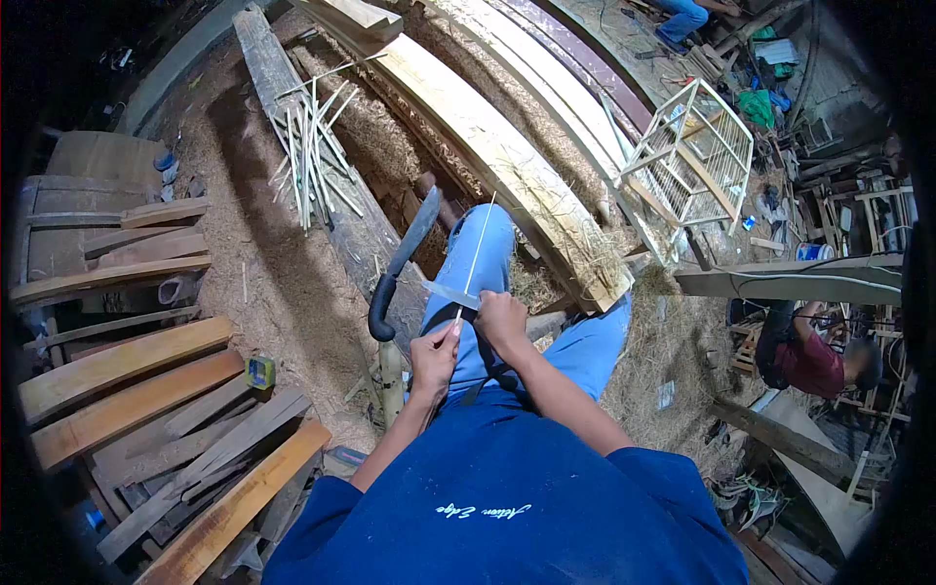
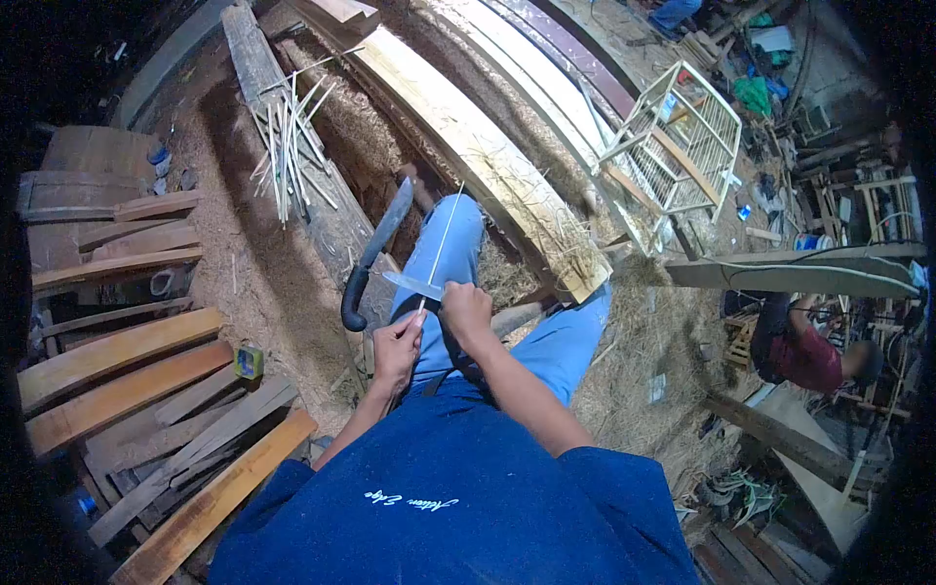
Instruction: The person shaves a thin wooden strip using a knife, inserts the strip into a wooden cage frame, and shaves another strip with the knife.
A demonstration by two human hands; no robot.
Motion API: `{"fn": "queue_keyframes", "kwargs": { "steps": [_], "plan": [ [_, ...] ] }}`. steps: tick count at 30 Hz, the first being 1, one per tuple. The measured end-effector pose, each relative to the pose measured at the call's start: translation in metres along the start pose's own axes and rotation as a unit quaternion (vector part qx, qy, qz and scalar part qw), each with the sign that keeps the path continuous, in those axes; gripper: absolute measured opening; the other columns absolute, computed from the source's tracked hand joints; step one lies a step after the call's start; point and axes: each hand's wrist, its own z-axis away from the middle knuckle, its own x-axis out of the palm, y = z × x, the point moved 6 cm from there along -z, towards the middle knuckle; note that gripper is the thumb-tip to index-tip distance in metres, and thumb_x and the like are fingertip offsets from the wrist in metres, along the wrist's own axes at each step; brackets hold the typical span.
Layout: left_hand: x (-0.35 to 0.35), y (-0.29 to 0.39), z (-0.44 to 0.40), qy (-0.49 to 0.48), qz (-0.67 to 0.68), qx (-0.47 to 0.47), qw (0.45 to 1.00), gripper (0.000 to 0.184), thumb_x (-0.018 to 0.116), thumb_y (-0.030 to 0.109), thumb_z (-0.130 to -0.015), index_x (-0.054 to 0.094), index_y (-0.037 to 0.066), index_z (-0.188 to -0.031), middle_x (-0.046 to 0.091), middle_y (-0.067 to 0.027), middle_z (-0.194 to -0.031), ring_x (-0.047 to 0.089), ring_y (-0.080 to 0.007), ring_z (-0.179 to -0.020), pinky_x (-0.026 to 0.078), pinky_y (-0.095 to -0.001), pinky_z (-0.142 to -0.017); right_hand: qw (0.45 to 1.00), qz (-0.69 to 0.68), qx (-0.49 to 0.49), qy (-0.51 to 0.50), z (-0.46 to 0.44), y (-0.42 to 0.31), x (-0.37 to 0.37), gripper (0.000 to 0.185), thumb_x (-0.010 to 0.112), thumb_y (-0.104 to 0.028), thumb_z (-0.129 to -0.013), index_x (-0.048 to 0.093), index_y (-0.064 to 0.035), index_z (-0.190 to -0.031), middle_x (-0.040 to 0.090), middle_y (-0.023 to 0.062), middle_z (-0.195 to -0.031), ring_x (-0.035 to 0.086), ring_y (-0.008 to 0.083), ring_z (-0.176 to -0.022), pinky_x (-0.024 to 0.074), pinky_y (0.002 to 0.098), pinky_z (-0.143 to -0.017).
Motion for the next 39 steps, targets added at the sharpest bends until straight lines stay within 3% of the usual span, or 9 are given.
{"fn": "queue_keyframes", "kwargs": {
  "steps": [7,9,15,17,25,31,37,39],
  "plan": [
    [-0.014,-0.001,0.022,0.003,0.009,-0.01,1.0,0.024,0.065,0.019,-0.096,0.072,0.003,-0.112,0.05,0.0059,-0.062,0.037,-0.0019,-0.048,0.027,-0.0203,-0.042,1.0,0.0,0.014,0.002,0.002,-0.002,0.0,0.008,0.062,-0.013,-0.077,0.067,-0.0077,-0.08,0.067,0.0209,-0.075,0.069,0.0398,-0.073,0.055,0.0518,-0.067],
    [-0.024,-0.001,0.043,0.015,-0.075,-0.016,0.997,0.024,0.064,0.019,-0.097,0.072,0.003,-0.114,0.05,0.0056,-0.061,0.038,-0.002,-0.047,0.028,-0.0207,-0.042,1.0,-0.002,0.024,0.003,-0.005,0.0,-0.003,0.008,0.061,-0.014,-0.077,0.067,-0.0076,-0.08,0.067,0.0213,-0.075,0.068,0.0401,-0.073,0.0547,0.0522,-0.067],
    [-0.062,-0.009,0.078,-0.002,-0.103,-0.003,0.995,0.024,0.064,0.017,-0.096,0.072,0.001,-0.112,0.051,0.0049,-0.06,0.04,-0.0027,-0.049,0.031,-0.021,-0.044,0.993,-0.015,0.115,-0.03,-0.013,0.024,-0.006,0.014,0.063,-0.017,-0.081,0.068,-0.0045,-0.081,0.069,0.023,-0.089,0.068,0.0406,-0.089,0.0539,0.0518,-0.077],
    [-0.066,-0.009,0.088,-0.016,-0.038,-0.046,0.998,0.024,0.062,0.017,-0.098,0.071,0.001,-0.113,0.05,0.0047,-0.059,0.038,-0.0025,-0.046,0.028,-0.0209,-0.042,0.994,-0.016,0.112,-0.007,-0.01,0.023,-0.003,0.013,0.067,-0.017,-0.077,0.068,-0.0047,-0.081,0.069,0.023,-0.085,0.068,0.0412,-0.084,0.0542,0.0524,-0.075],
    [-0.007,0.0,0.008,-0.098,-0.056,-0.004,0.994,0.03,0.057,0.022,-0.101,0.067,0.001,-0.12,0.051,0.0045,-0.06,0.038,-0.0025,-0.043,0.028,-0.0192,-0.04,0.999,-0.004,-0.001,-0.041,0.0,-0.002,-0.021,0.014,0.067,-0.014,-0.071,0.068,-0.0034,-0.08,0.068,0.0248,-0.079,0.068,0.0424,-0.078,0.0554,0.0525,-0.07],
    [0.009,0.001,-0.004,-0.051,-0.107,0.034,0.992,0.027,0.06,0.022,-0.099,0.072,0.0,-0.109,0.052,0.005,-0.06,0.04,-0.0022,-0.048,0.03,-0.0207,-0.044,0.998,-0.002,-0.021,-0.064,0.003,0.006,-0.013,0.014,0.072,-0.013,-0.068,0.068,-0.0043,-0.079,0.067,0.0234,-0.075,0.068,0.0421,-0.074,0.0555,0.0513,-0.069],
    [-0.004,-0.006,0.004,-0.046,-0.106,0.05,0.992,0.025,0.06,0.021,-0.098,0.072,0.001,-0.109,0.052,0.0059,-0.06,0.04,-0.0016,-0.05,0.029,-0.0211,-0.044,0.999,-0.006,0.002,-0.035,0.009,0.001,-0.005,0.01,0.068,-0.012,-0.073,0.068,-0.0053,-0.08,0.067,0.021,-0.074,0.068,0.0405,-0.074,0.0547,0.0516,-0.067],
    [-0.01,-0.005,0.009,-0.045,-0.106,0.053,0.992,0.025,0.06,0.02,-0.098,0.072,0.001,-0.109,0.051,0.0061,-0.06,0.039,-0.0015,-0.05,0.029,-0.0212,-0.044,0.999,0.018,-0.005,-0.034,0.011,-0.002,-0.006,0.01,0.06,-0.011,-0.082,0.068,-0.0061,-0.081,0.068,0.0198,-0.074,0.07,0.0377,-0.073,0.0561,0.0497,-0.065]
  ]
}}
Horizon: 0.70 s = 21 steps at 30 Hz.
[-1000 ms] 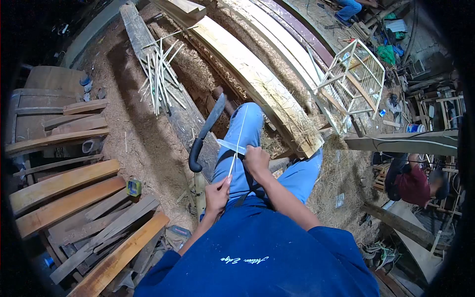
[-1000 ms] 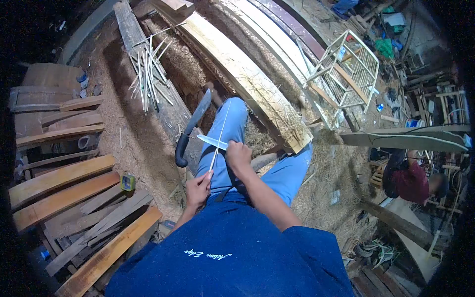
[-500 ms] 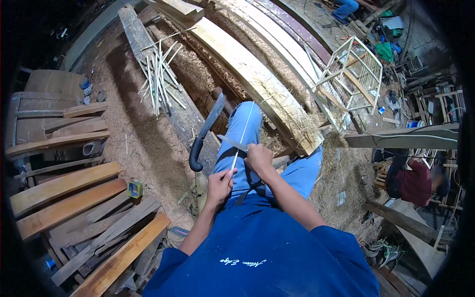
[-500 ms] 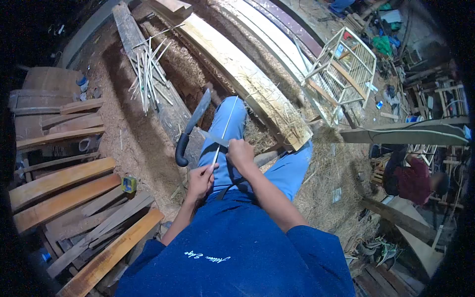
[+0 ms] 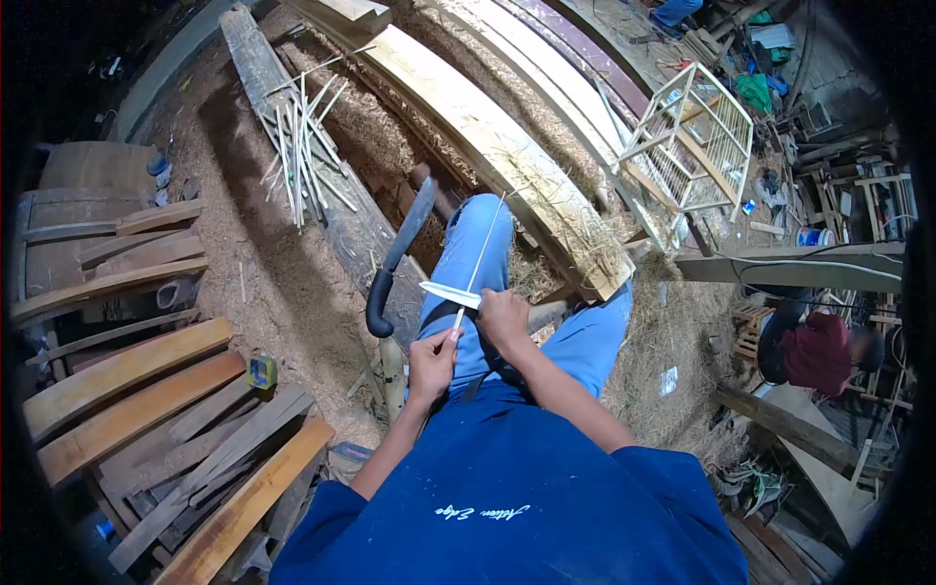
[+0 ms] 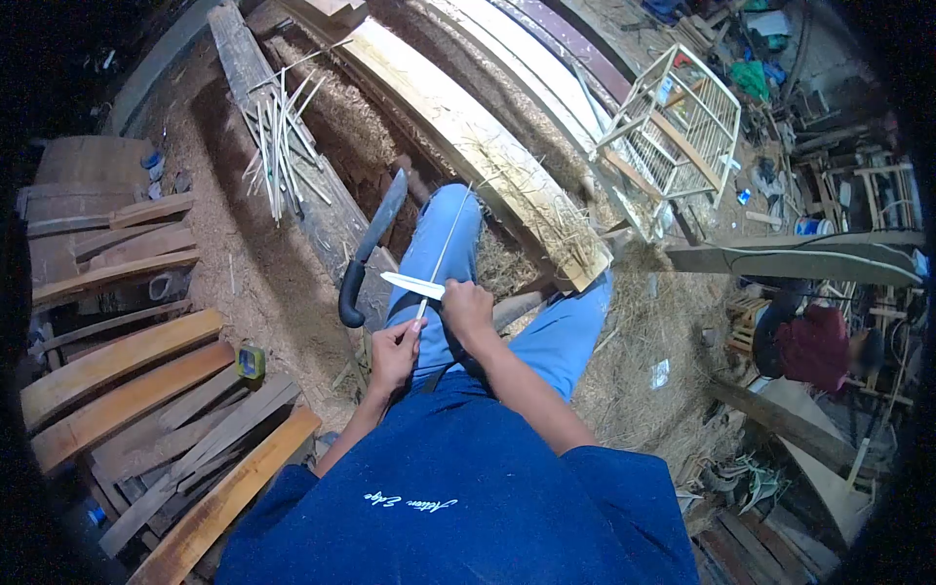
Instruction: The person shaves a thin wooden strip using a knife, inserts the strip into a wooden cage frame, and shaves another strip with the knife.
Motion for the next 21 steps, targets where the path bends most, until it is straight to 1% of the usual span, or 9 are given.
{"fn": "queue_keyframes", "kwargs": {
  "steps": [3,7,10,12,13,14,16,17,21],
  "plan": [
    [-0.005,0.001,0.007,0.004,-0.016,0.005,1.0,0.025,0.06,0.02,-0.099,0.072,0.0,-0.108,0.051,0.0061,-0.06,0.039,-0.0015,-0.05,0.029,-0.021,-0.044,1.0,0.002,-0.001,0.008,0.003,-0.001,0.001,0.012,0.055,-0.01,-0.084,0.067,-0.0064,-0.081,0.068,0.0193,-0.074,0.07,0.0378,-0.072,0.0556,0.0501,-0.063],
    [-0.012,-0.002,0.02,-0.003,-0.02,-0.007,1.0,0.025,0.059,0.019,-0.099,0.072,-0.001,-0.108,0.051,0.0062,-0.06,0.039,-0.002,-0.049,0.029,-0.0209,-0.044,1.0,0.007,0.002,0.008,0.004,0.0,0.008,0.012,0.055,-0.011,-0.084,0.066,-0.0066,-0.082,0.068,0.0195,-0.074,0.07,0.038,-0.071,0.0555,0.0506,-0.063],
    [-0.02,-0.002,0.033,-0.008,-0.021,-0.018,1.0,0.025,0.059,0.018,-0.099,0.072,0.0,-0.108,0.05,0.0059,-0.06,0.039,-0.0023,-0.05,0.029,-0.0211,-0.045,0.999,-0.001,0.03,0.016,-0.002,0.007,0.01,0.011,0.059,-0.013,-0.083,0.067,-0.0058,-0.081,0.068,0.0205,-0.075,0.069,0.0391,-0.073,0.0553,0.0507,-0.065],
    [-0.031,-0.004,0.056,-0.005,-0.028,-0.026,0.999,0.024,0.059,0.018,-0.099,0.072,0.0,-0.108,0.05,0.0057,-0.06,0.039,-0.0024,-0.05,0.029,-0.0211,-0.045,0.996,-0.023,0.084,0.031,-0.005,0.021,0.011,0.01,0.064,-0.013,-0.08,0.068,-0.0044,-0.08,0.068,0.021,-0.076,0.069,0.04,-0.077,0.0552,0.0504,-0.069],
    [-0.038,-0.003,0.068,-0.004,-0.047,-0.022,0.999,0.024,0.059,0.018,-0.099,0.072,0.0,-0.109,0.051,0.0056,-0.059,0.04,-0.0025,-0.051,0.03,-0.0215,-0.046,0.993,-0.052,0.106,0.013,-0.007,0.028,0.002,0.01,0.066,-0.011,-0.077,0.07,-0.0027,-0.08,0.068,0.022,-0.079,0.069,0.041,-0.081,0.0546,0.0507,-0.072],
    [-0.046,-0.001,0.078,-0.004,-0.068,-0.017,0.998,0.024,0.059,0.018,-0.099,0.073,0.001,-0.109,0.051,0.0055,-0.059,0.041,-0.0026,-0.051,0.031,-0.0219,-0.046,0.993,-0.056,0.106,0.012,-0.01,0.033,0.001,0.01,0.066,-0.011,-0.077,0.07,-0.0027,-0.08,0.068,0.022,-0.079,0.069,0.041,-0.081,0.0546,0.0507,-0.072],
    [-0.055,-0.004,0.086,0.006,-0.046,-0.027,0.999,0.024,0.059,0.018,-0.099,0.073,0.001,-0.11,0.051,0.0054,-0.059,0.04,-0.0022,-0.051,0.031,-0.0212,-0.046,0.985,-0.07,0.157,0.012,-0.013,0.048,0.009,0.011,0.065,-0.01,-0.077,0.07,-0.0018,-0.082,0.069,0.0235,-0.082,0.069,0.0414,-0.082,0.0545,0.0508,-0.074],
    [-0.055,-0.011,0.084,0.001,-0.027,-0.045,0.999,0.024,0.06,0.019,-0.099,0.073,0.002,-0.11,0.052,0.0053,-0.059,0.041,-0.0021,-0.05,0.031,-0.0208,-0.046,0.98,-0.094,0.173,0.017,-0.014,0.051,0.014,0.017,0.065,-0.01,-0.075,0.071,-0.0033,-0.089,0.068,0.0264,-0.084,0.067,0.0436,-0.084,0.0537,0.0524,-0.076],
    [-0.04,0.001,0.056,-0.035,0.019,-0.095,0.995,0.026,0.06,0.018,-0.098,0.07,0.003,-0.117,0.054,0.0036,-0.061,0.042,-0.0026,-0.047,0.031,-0.0207,-0.042,0.986,-0.078,0.142,0.044,-0.015,0.042,0.005,0.012,0.065,-0.011,-0.074,0.07,-0.0017,-0.081,0.068,0.0257,-0.082,0.068,0.0424,-0.082,0.0546,0.051,-0.074]
  ]
}}
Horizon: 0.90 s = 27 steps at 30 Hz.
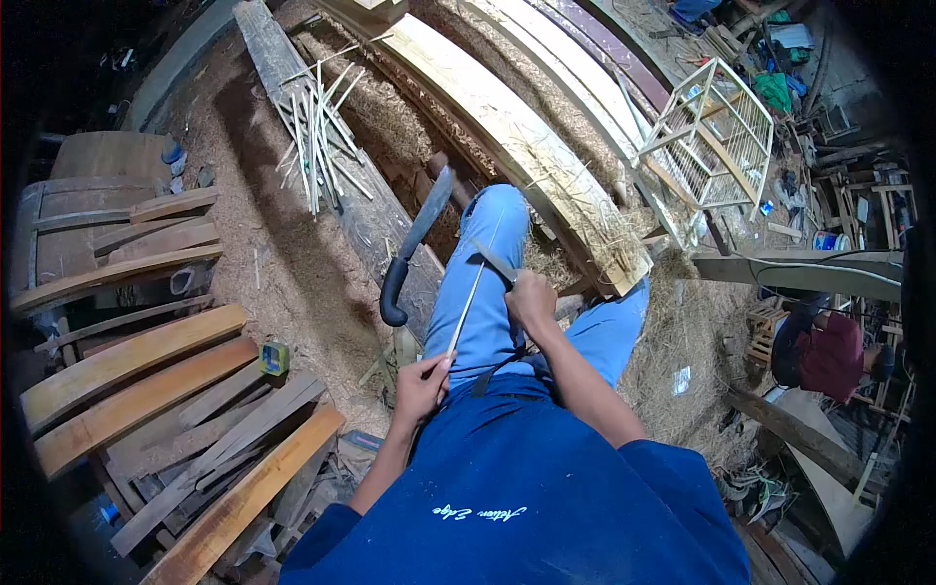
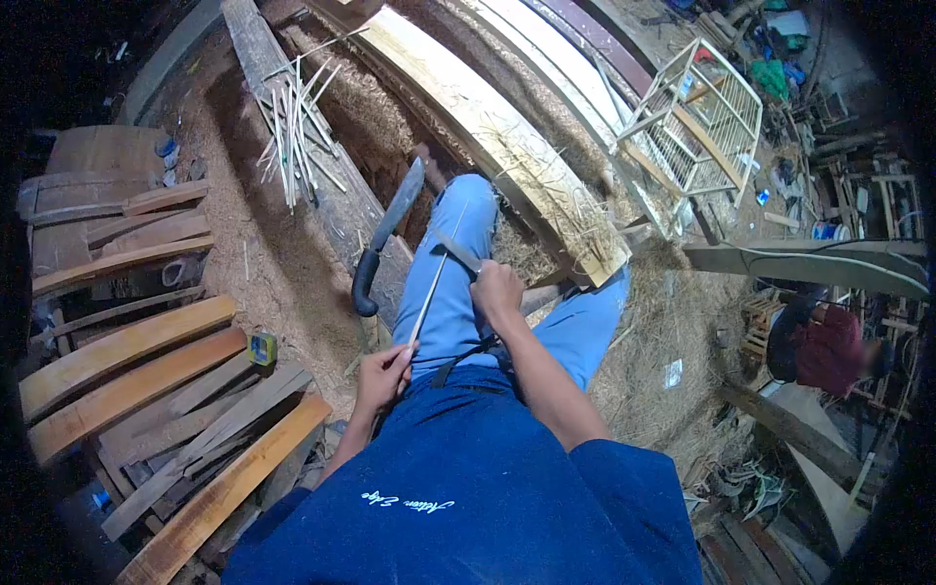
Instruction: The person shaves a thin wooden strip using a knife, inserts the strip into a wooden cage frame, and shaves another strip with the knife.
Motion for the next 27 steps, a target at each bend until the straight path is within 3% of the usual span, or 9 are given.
{"fn": "queue_keyframes", "kwargs": {
  "steps": [3,5,6,9,22,27],
  "plan": [
    [0.02,0.014,-0.033,-0.031,0.016,-0.004,0.999,0.028,0.062,0.019,-0.098,0.068,0.004,-0.121,0.056,0.0016,-0.064,0.044,-0.0035,-0.044,0.033,-0.0206,-0.038,0.997,0.011,-0.07,-0.017,-0.001,-0.011,-0.006,0.012,0.066,-0.011,-0.071,0.07,-0.0025,-0.078,0.068,0.0249,-0.079,0.068,0.0426,-0.078,0.0547,0.0519,-0.072],
    [0.032,0.022,-0.053,-0.028,0.054,-0.017,0.998,0.03,0.063,0.021,-0.097,0.067,0.005,-0.121,0.056,0.0017,-0.063,0.045,-0.0046,-0.045,0.035,-0.0205,-0.039,0.989,0.04,-0.125,-0.074,0.003,-0.021,-0.006,0.018,0.062,-0.012,-0.072,0.07,-0.0043,-0.087,0.067,0.0257,-0.081,0.067,0.0443,-0.079,0.0543,0.0533,-0.074],
    [0.039,0.03,-0.057,-0.022,0.061,-0.018,0.998,0.03,0.066,0.022,-0.095,0.068,0.006,-0.121,0.056,0.0017,-0.064,0.045,-0.0043,-0.044,0.034,-0.0201,-0.038,0.989,0.038,-0.136,-0.042,0.008,-0.027,-0.015,0.012,0.068,-0.013,-0.069,0.068,-0.0029,-0.076,0.068,0.0241,-0.077,0.069,0.0416,-0.075,0.0556,0.0515,-0.07],
    [0.048,0.031,-0.067,0.008,0.054,-0.027,0.998,0.031,0.068,0.022,-0.094,0.068,0.006,-0.12,0.056,0.0024,-0.063,0.043,-0.0036,-0.043,0.033,-0.0197,-0.038,0.988,0.028,-0.144,-0.042,0.009,-0.025,-0.014,0.012,0.068,-0.013,-0.069,0.068,-0.0027,-0.075,0.068,0.0238,-0.076,0.069,0.0415,-0.075,0.0557,0.0515,-0.069],
    [0.019,0.005,-0.033,0.076,-0.041,0.058,0.995,0.028,0.068,0.023,-0.094,0.072,0.003,-0.113,0.053,0.0061,-0.059,0.041,-0.0012,-0.049,0.031,-0.0213,-0.043,0.995,0.024,-0.083,-0.057,0.013,-0.019,0.0,0.01,0.066,-0.011,-0.072,0.067,-0.0035,-0.078,0.067,0.0238,-0.076,0.067,0.0431,-0.078,0.054,0.0533,-0.073],
    [0.002,0.0,0.011,0.084,-0.069,0.019,0.994,0.027,0.068,0.023,-0.094,0.072,0.004,-0.112,0.053,0.0058,-0.059,0.041,-0.0012,-0.05,0.031,-0.0209,-0.044,0.996,0.021,-0.062,-0.053,0.009,-0.017,0.0,0.011,0.066,-0.01,-0.071,0.067,-0.0023,-0.078,0.067,0.0244,-0.078,0.067,0.0431,-0.078,0.0539,0.0529,-0.073]
  ]
}}
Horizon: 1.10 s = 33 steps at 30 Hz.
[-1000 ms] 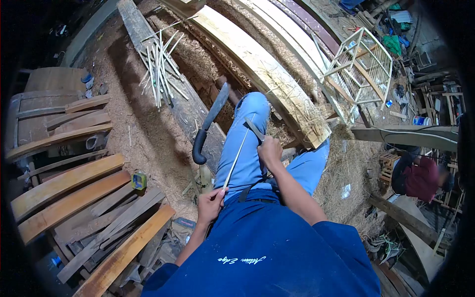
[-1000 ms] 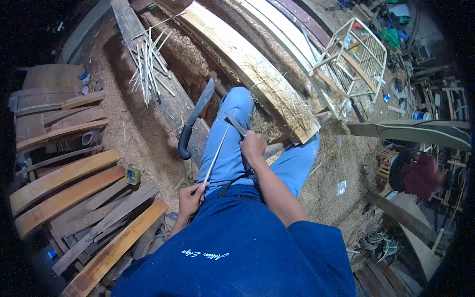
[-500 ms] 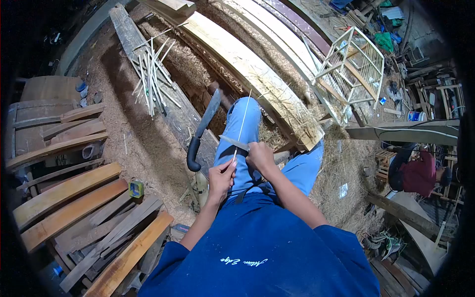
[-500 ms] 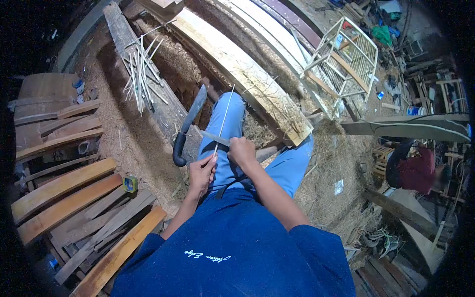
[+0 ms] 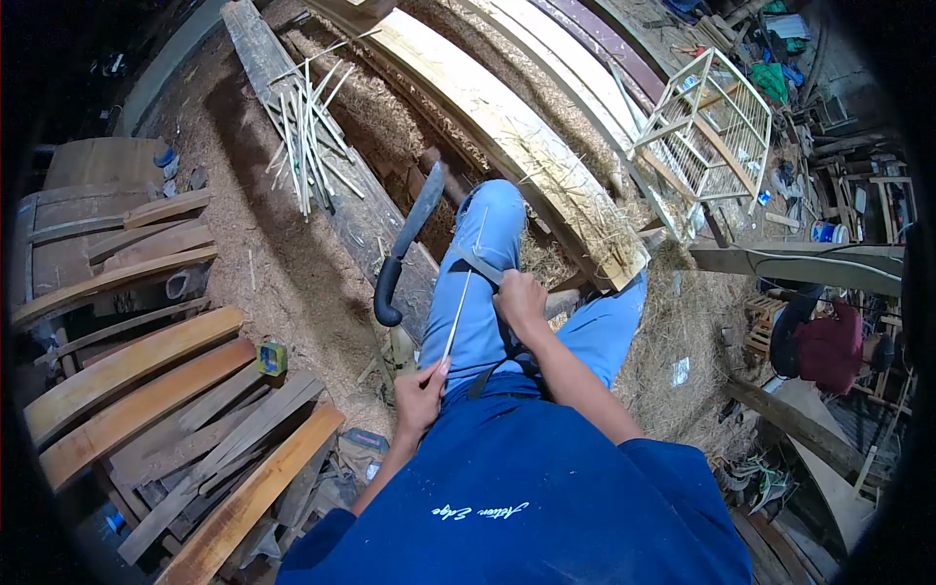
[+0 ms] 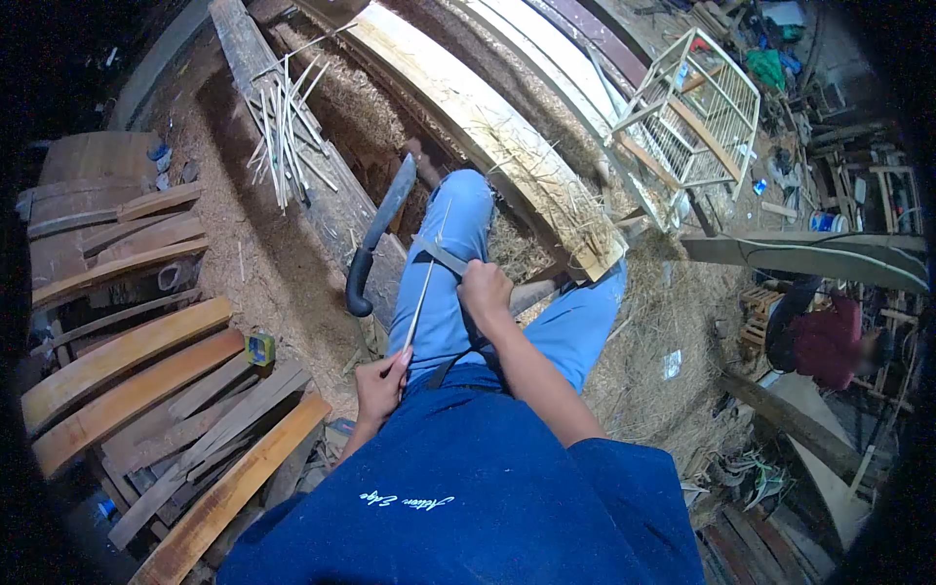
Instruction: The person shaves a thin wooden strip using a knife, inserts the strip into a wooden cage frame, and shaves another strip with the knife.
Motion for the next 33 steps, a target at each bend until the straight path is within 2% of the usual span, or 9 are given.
{"fn": "queue_keyframes", "kwargs": {
  "steps": [2,4,6,11,13,17,26,30,33],
  "plan": [
    [-0.015,-0.01,0.017,0.023,0.015,0.015,1.0,0.026,0.068,0.024,-0.094,0.073,0.005,-0.111,0.053,0.0056,-0.059,0.041,-0.001,-0.05,0.031,-0.0207,-0.045,1.0,-0.003,0.013,-0.002,-0.002,0.001,-0.001,0.011,0.065,-0.01,-0.072,0.067,-0.0018,-0.078,0.067,0.0248,-0.078,0.067,0.0432,-0.078,0.0539,0.0529,-0.073],
    [-0.02,-0.012,0.024,0.028,0.02,-0.009,0.999,0.026,0.067,0.024,-0.095,0.073,0.006,-0.112,0.053,0.0053,-0.059,0.042,-0.0012,-0.05,0.032,-0.0207,-0.045,1.0,0.007,0.003,0.008,-0.002,0.0,-0.001,0.013,0.07,-0.014,-0.073,0.068,-0.0018,-0.076,0.068,0.024,-0.078,0.069,0.0415,-0.08,0.055,0.0513,-0.072],
    [-0.016,-0.007,0.014,0.009,-0.031,-0.006,0.999,0.027,0.065,0.026,-0.096,0.073,0.006,-0.113,0.053,0.0055,-0.059,0.042,-0.0015,-0.05,0.032,-0.0208,-0.045,1.0,0.01,-0.012,0.015,-0.003,-0.004,-0.003,0.012,0.068,-0.014,-0.073,0.068,-0.0021,-0.076,0.068,0.0246,-0.078,0.069,0.0419,-0.079,0.0549,0.0516,-0.072],
    [0.027,0.023,-0.05,-0.08,0.025,0.031,0.996,0.031,0.065,0.028,-0.096,0.07,0.006,-0.117,0.052,0.0047,-0.059,0.043,-0.0027,-0.045,0.031,-0.0214,-0.039,0.998,-0.009,-0.056,0.017,0.0,-0.008,-0.008,0.013,0.061,-0.01,-0.07,0.067,-0.0008,-0.078,0.066,0.0278,-0.077,0.067,0.0446,-0.076,0.0533,0.0549,-0.072],
    [0.046,0.034,-0.063,-0.086,0.115,-0.043,0.989,0.032,0.067,0.03,-0.094,0.071,0.005,-0.114,0.054,0.0035,-0.06,0.043,-0.0039,-0.042,0.032,-0.021,-0.037,0.998,-0.007,-0.054,0.015,-0.001,-0.004,-0.008,0.013,0.062,-0.01,-0.07,0.067,-0.0008,-0.078,0.066,0.0278,-0.077,0.067,0.0447,-0.076,0.0536,0.0545,-0.071],
    [0.058,0.044,-0.074,-0.058,0.096,-0.037,0.993,0.03,0.07,0.028,-0.092,0.072,0.004,-0.11,0.055,0.0034,-0.06,0.042,-0.0033,-0.042,0.031,-0.0196,-0.037,0.998,-0.002,-0.055,0.005,0.0,0.001,-0.011,0.014,0.063,-0.011,-0.069,0.067,-0.001,-0.078,0.066,0.0279,-0.079,0.067,0.0446,-0.077,0.0542,0.0534,-0.071],
    [0.033,0.012,-0.048,-0.044,0.05,0.017,0.998,0.025,0.066,0.023,-0.095,0.074,0.002,-0.108,0.051,0.0059,-0.058,0.04,-0.0019,-0.045,0.029,-0.0203,-0.041,1.0,-0.012,0.003,0.001,-0.001,0.005,-0.002,0.013,0.065,-0.011,-0.071,0.067,-0.001,-0.08,0.067,0.0259,-0.078,0.067,0.0437,-0.08,0.0543,0.0531,-0.074],
    [0.02,-0.005,-0.039,-0.088,0.128,-0.022,0.988,0.025,0.06,0.021,-0.099,0.072,0.0,-0.105,0.05,0.0052,-0.057,0.039,-0.0021,-0.045,0.027,-0.0207,-0.04,0.999,0.024,0.0,-0.022,0.004,-0.006,-0.009,0.014,0.069,-0.015,-0.075,0.07,-0.0024,-0.081,0.069,0.0236,-0.084,0.069,0.0418,-0.083,0.0549,0.0517,-0.075],
    [0.015,-0.001,-0.034,-0.097,0.103,-0.019,0.99,0.027,0.058,0.021,-0.1,0.071,-0.001,-0.108,0.05,0.0047,-0.058,0.037,-0.002,-0.045,0.026,-0.0206,-0.041,0.999,0.034,0.003,0.009,0.001,-0.001,0.0,0.014,0.071,-0.016,-0.074,0.07,-0.0029,-0.081,0.069,0.0233,-0.085,0.069,0.0414,-0.083,0.0552,0.0516,-0.075]
  ]
}}
